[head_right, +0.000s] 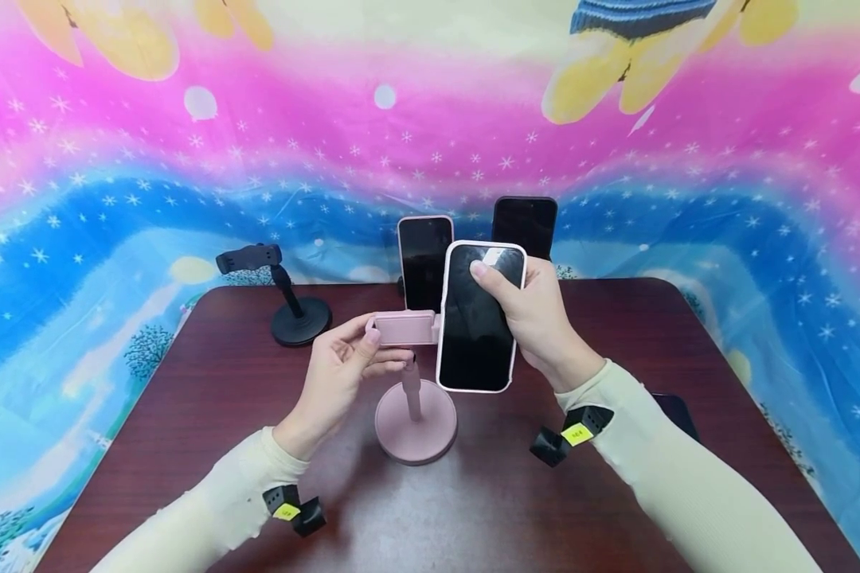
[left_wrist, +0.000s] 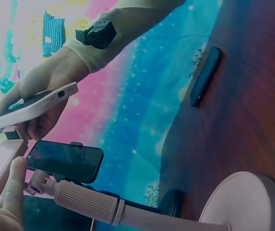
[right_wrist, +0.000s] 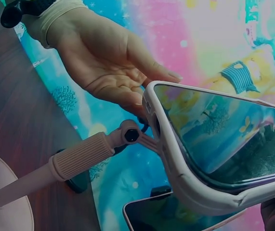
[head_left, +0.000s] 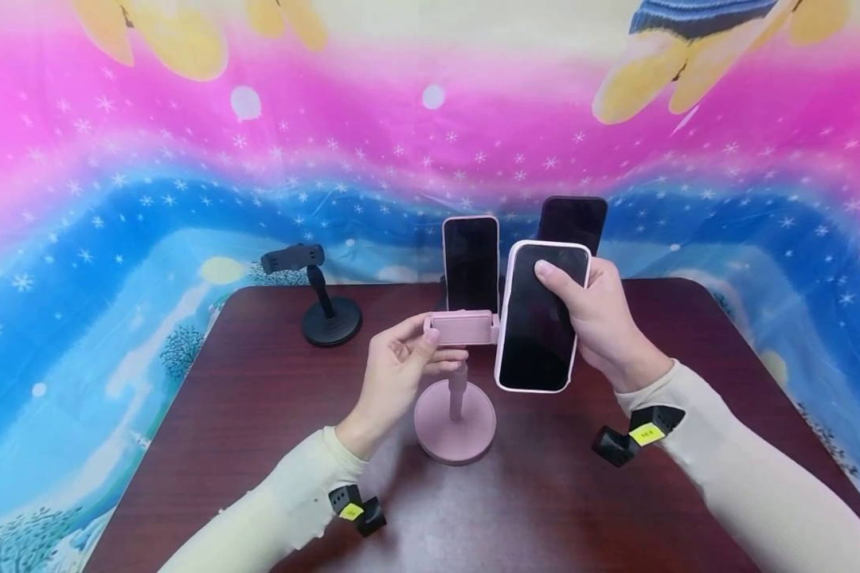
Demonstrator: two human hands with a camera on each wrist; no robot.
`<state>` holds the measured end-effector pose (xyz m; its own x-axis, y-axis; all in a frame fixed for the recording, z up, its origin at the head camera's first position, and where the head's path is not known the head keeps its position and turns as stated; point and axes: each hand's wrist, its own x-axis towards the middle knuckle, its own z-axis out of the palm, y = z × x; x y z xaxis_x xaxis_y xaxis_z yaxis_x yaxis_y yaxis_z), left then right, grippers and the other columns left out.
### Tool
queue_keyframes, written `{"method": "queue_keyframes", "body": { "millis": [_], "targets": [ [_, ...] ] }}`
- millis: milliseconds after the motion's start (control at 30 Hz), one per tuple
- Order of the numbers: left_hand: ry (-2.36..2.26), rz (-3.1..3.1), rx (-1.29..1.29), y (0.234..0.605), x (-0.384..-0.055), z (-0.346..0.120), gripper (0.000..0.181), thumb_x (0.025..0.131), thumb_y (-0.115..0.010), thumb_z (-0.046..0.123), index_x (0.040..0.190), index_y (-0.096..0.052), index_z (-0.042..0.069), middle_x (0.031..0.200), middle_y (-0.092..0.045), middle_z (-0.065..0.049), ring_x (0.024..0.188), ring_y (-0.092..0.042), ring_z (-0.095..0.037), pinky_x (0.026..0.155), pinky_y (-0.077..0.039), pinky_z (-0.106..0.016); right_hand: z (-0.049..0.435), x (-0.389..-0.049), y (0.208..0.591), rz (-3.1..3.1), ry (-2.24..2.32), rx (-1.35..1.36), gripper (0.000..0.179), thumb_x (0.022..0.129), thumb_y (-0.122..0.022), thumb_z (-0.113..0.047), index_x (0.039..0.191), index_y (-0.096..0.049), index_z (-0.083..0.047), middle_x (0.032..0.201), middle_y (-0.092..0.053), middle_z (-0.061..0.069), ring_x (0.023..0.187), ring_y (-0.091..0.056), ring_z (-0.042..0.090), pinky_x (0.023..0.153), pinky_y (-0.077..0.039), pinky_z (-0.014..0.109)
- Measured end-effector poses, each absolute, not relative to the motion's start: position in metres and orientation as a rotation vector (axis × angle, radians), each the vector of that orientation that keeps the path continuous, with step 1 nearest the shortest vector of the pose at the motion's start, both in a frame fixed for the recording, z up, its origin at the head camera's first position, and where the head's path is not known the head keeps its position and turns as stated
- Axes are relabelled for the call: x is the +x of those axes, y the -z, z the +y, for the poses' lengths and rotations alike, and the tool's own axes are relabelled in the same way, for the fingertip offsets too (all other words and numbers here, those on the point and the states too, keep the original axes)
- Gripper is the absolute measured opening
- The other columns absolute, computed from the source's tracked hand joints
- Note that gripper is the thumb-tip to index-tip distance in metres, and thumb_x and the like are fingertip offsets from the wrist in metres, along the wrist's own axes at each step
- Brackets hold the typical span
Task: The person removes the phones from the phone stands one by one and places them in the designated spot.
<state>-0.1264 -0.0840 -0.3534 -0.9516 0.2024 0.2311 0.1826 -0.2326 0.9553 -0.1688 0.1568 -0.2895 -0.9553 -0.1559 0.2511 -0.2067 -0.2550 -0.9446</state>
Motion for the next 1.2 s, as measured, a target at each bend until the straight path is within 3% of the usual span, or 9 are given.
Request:
{"method": "queue_keyframes", "body": {
  "millis": [233,600,1000,1200],
  "targets": [
    [-2.49,1.851,0.396,0.352,-0.127,-0.086,0.034,0.104,-0.056,0.012,0.135,-0.058,-0.003,0.126,-0.065,-0.03,0.088,-0.078,-0.015,0.086,-0.062,-0.035,0.159,-0.168,0.294,-1.905,-2.41,0.442,0.018,0.1,-0.06,-0.007,0.098,-0.076,-0.015,0.084,-0.078,-0.002,0.07,-0.076,0.01,0.065,-0.062,0.026],
    [-2.548,1.825,0.387,0.343,-0.131,-0.092,0.034,0.104,-0.056,0.013,0.135,-0.059,-0.002,0.12,-0.069,-0.026,0.087,-0.078,-0.017,0.086,-0.062,-0.036,0.168,-0.165,0.302,-1.953,-2.42,0.436,0.017,0.101,-0.059,-0.008,0.1,-0.075,-0.015,0.085,-0.079,-0.002,0.07,-0.076,0.011,0.065,-0.063,0.027],
    [-2.576,1.848,0.383,0.337,-0.133,-0.103,0.035,0.105,-0.054,0.014,0.135,-0.058,-0.003,0.111,-0.074,-0.007,0.087,-0.078,-0.017,0.084,-0.063,-0.035,0.18,-0.166,0.317,-2.017,-2.407,0.381,0.019,0.102,-0.059,-0.01,0.098,-0.076,-0.017,0.082,-0.078,-0.004,0.069,-0.075,0.009,0.064,-0.062,0.025],
    [-2.574,1.859,0.343,0.334,-0.133,-0.109,0.035,0.105,-0.054,0.016,0.135,-0.059,0.0,0.115,-0.072,-0.01,0.091,-0.077,-0.016,0.087,-0.062,-0.033,0.183,-0.165,0.323,-2.036,-2.406,0.339,0.021,0.102,-0.059,-0.009,0.094,-0.076,-0.018,0.08,-0.078,-0.005,0.068,-0.075,0.008,0.064,-0.061,0.023]
  ]
}}
